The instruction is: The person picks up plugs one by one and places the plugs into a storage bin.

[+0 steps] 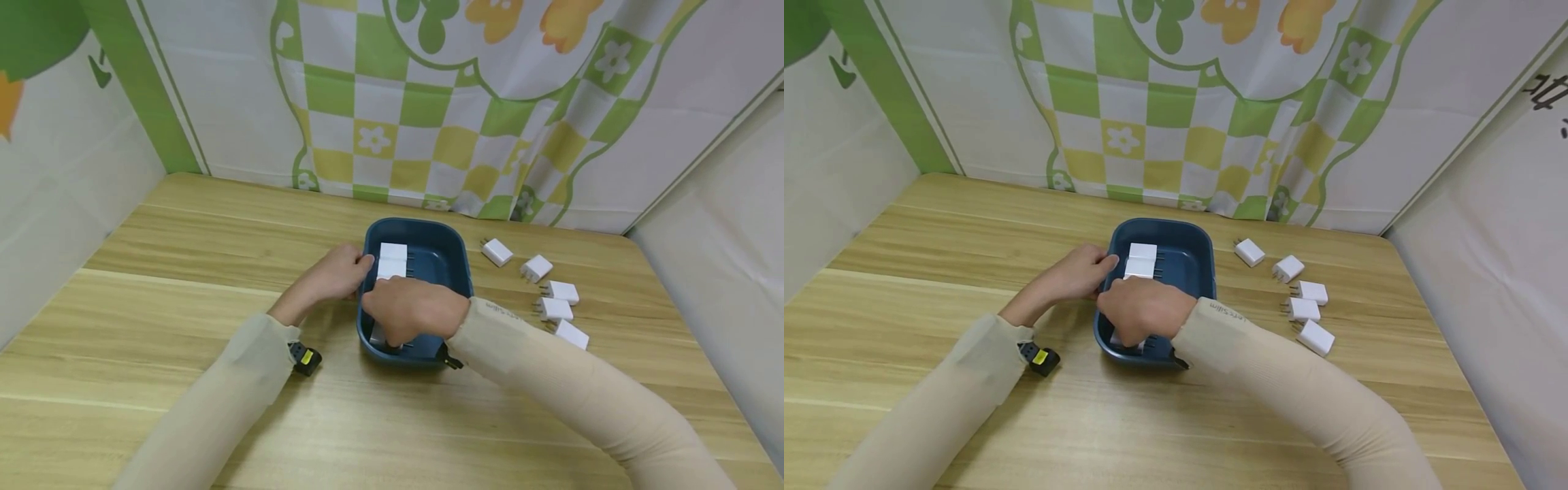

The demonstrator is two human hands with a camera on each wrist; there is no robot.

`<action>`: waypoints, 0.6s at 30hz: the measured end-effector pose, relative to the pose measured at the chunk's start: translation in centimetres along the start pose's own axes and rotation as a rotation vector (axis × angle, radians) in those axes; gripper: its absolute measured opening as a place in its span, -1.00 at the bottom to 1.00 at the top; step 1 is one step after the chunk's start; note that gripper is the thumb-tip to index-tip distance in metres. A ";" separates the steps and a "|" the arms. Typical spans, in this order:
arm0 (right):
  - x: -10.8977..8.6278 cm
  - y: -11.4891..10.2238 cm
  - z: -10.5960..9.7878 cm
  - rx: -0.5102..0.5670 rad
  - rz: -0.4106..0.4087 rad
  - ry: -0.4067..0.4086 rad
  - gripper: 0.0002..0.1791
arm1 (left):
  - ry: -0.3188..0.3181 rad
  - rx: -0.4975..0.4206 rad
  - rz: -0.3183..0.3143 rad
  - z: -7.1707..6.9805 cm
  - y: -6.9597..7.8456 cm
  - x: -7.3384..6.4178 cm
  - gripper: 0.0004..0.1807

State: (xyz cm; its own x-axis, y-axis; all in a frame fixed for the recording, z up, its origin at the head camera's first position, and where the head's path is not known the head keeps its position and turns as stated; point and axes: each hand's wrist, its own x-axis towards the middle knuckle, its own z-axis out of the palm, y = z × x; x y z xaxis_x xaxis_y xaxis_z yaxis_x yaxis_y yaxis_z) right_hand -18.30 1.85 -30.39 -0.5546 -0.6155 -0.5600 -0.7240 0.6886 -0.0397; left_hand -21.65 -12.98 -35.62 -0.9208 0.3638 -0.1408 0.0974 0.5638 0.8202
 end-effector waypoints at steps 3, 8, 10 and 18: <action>-0.1 0.0 0.0 0.003 0.002 -0.001 -0.79 | -0.003 -0.002 -0.001 0.0 0.1 0.0 -0.52; -0.2 -0.1 0.0 -0.011 -0.015 0.015 -0.82 | 0.004 -0.001 0.002 0.0 0.0 0.0 -0.52; -0.3 -0.1 0.0 -0.016 -0.019 0.018 -0.83 | 0.007 -0.004 0.004 0.0 0.0 0.1 -0.52; -0.6 -0.1 0.0 -0.007 -0.021 0.019 -0.79 | 0.003 -0.008 0.005 0.0 -0.2 0.2 -0.53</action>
State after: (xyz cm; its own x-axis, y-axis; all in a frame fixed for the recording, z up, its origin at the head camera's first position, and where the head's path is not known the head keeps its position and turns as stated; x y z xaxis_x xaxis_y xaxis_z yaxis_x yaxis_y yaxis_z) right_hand -17.94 2.17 -30.08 -0.5469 -0.6371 -0.5432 -0.7386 0.6726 -0.0454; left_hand -21.84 -13.02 -35.82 -0.9213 0.3645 -0.1354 0.0986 0.5557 0.8255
